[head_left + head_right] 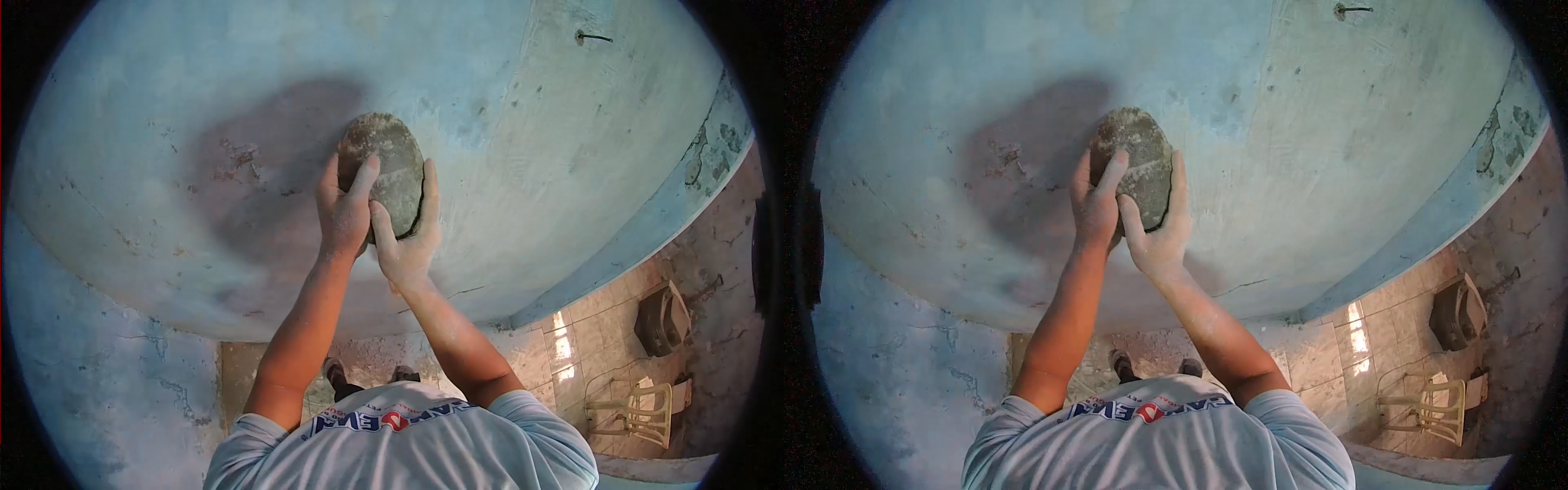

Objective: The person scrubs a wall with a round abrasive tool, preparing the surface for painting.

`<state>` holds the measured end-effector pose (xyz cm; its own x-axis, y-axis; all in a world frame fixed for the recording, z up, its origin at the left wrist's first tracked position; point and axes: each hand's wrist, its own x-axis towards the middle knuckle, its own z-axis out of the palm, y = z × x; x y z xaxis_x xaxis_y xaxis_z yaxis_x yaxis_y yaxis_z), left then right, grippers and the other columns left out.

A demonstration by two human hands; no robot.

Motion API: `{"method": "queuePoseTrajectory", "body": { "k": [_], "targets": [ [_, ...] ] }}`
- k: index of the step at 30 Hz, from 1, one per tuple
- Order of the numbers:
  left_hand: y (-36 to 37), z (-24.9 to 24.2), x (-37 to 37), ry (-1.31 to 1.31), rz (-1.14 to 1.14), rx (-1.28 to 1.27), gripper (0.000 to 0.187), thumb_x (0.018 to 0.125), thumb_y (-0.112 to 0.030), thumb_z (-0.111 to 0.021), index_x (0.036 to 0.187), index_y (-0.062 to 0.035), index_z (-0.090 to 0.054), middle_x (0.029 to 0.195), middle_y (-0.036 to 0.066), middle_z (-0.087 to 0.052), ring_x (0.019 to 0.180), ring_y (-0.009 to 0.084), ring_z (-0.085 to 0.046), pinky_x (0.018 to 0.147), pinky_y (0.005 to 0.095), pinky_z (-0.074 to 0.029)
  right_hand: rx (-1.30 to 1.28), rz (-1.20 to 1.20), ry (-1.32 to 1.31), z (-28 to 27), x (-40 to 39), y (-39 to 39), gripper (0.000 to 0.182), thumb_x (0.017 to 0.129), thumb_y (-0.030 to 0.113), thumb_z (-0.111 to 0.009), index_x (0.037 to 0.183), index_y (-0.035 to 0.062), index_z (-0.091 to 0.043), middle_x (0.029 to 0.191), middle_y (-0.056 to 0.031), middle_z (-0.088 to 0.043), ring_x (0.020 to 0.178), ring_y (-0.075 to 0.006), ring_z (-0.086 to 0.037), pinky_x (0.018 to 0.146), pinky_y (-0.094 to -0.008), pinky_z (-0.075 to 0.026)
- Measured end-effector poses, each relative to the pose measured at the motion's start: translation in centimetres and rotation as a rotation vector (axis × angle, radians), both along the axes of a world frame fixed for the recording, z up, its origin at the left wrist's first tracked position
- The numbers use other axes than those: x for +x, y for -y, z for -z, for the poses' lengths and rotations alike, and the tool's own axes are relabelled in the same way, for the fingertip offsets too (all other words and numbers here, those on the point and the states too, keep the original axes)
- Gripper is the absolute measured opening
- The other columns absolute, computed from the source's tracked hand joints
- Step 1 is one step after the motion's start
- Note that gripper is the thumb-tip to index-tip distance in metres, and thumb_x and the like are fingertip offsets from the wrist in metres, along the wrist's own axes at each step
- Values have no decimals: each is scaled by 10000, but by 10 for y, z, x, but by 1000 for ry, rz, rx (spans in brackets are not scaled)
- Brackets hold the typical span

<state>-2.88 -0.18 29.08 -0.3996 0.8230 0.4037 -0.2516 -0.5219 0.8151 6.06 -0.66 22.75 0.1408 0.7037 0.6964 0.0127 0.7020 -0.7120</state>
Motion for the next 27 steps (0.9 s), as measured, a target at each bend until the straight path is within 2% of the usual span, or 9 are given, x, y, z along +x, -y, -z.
{"method": "queuePoseTrajectory", "body": {
  "k": [1, 5, 8, 13, 15, 17, 21, 24, 27],
  "targets": [
    [1, 16, -7, -160, -62, -41, 298, 994, -168, -688, 1227, 17, -684, 1113, 76, -719, 1017, 166, -653, 919, 330, -510, -6, -4, 16, 4, 2, 1, 848, 937, 117, -734, 1622, -78, -274, 1507, -312, -536, 1317, -382, -617, 1077, -419, -504],
    [33, 111, 13, -210, -165, -159, 305, 987, -167, -680, 1222, 28, -672, 1091, 83, -713, 1007, 172, -653, 905, 345, -521, -213, -63, 46, 94, 24, 46, 834, 918, 59, -723, 1619, -84, -295, 1544, -292, -497, 1407, -345, -536, 1148, -433, -444],
    [31, 121, 14, -164, -169, -242, 296, 991, -171, -676, 1212, 25, -671, 1075, 76, -704, 998, 172, -646, 894, 354, -524, -312, -107, 14, 91, 25, 46, 833, 919, 57, -720, 1619, -84, -291, 1544, -297, -497, 1414, -358, -533, 1159, -439, -435],
    [-3, -13, -6, -136, -66, -14, 276, 1011, -188, -666, 1197, 14, -693, 1080, 55, -708, 977, 154, -630, 868, 329, -504, 2, 18, -12, -28, -4, 0, 826, 920, 93, -728, 1613, -78, -313, 1548, -291, -491, 1386, -356, -546, 1127, -419, -457],
    [-6, -25, -9, -158, -60, -5, 279, 1010, -192, -669, 1195, 15, -697, 1074, 57, -715, 967, 155, -634, 872, 330, -504, 31, 25, -11, -44, -5, -3, 837, 922, 88, -730, 1613, -87, -292, 1517, -319, -511, 1356, -364, -578, 1102, -413, -479],
    [4, -23, -3, -175, -86, -39, 269, 1010, -181, -665, 1186, 18, -704, 1056, 60, -726, 946, 157, -640, 877, 333, -507, 30, 25, 11, -37, 1, 4, 845, 928, 88, -731, 1618, -90, -276, 1510, -330, -513, 1363, -369, -575, 1106, -412, -480],
    [33, 71, 12, -294, -186, -113, 307, 995, -160, -661, 1240, 25, -682, 1097, 88, -716, 997, 180, -651, 907, 359, -511, -140, -84, -35, 55, 21, 42, 813, 924, 32, -694, 1622, -80, -293, 1525, -297, -504, 1387, -349, -546, 1133, -427, -460],
    [30, 103, 13, -207, -119, -254, 330, 993, -162, -658, 1262, 30, -670, 1111, 95, -710, 1019, 191, -653, 923, 366, -510, -280, -110, -18, 73, 26, 46, 815, 917, 22, -693, 1620, -84, -294, 1534, -299, -497, 1403, -352, -533, 1142, -425, -452],
    [4, 47, 1, -186, -114, -65, 302, 1001, -162, -654, 1237, 24, -678, 1093, 83, -712, 1000, 183, -647, 905, 348, -507, -74, 7, 53, 17, 12, 16, 817, 904, 36, -702, 1609, -91, -310, 1520, -310, -506, 1374, -346, -556, 1132, -416, -455]
  ]
}}
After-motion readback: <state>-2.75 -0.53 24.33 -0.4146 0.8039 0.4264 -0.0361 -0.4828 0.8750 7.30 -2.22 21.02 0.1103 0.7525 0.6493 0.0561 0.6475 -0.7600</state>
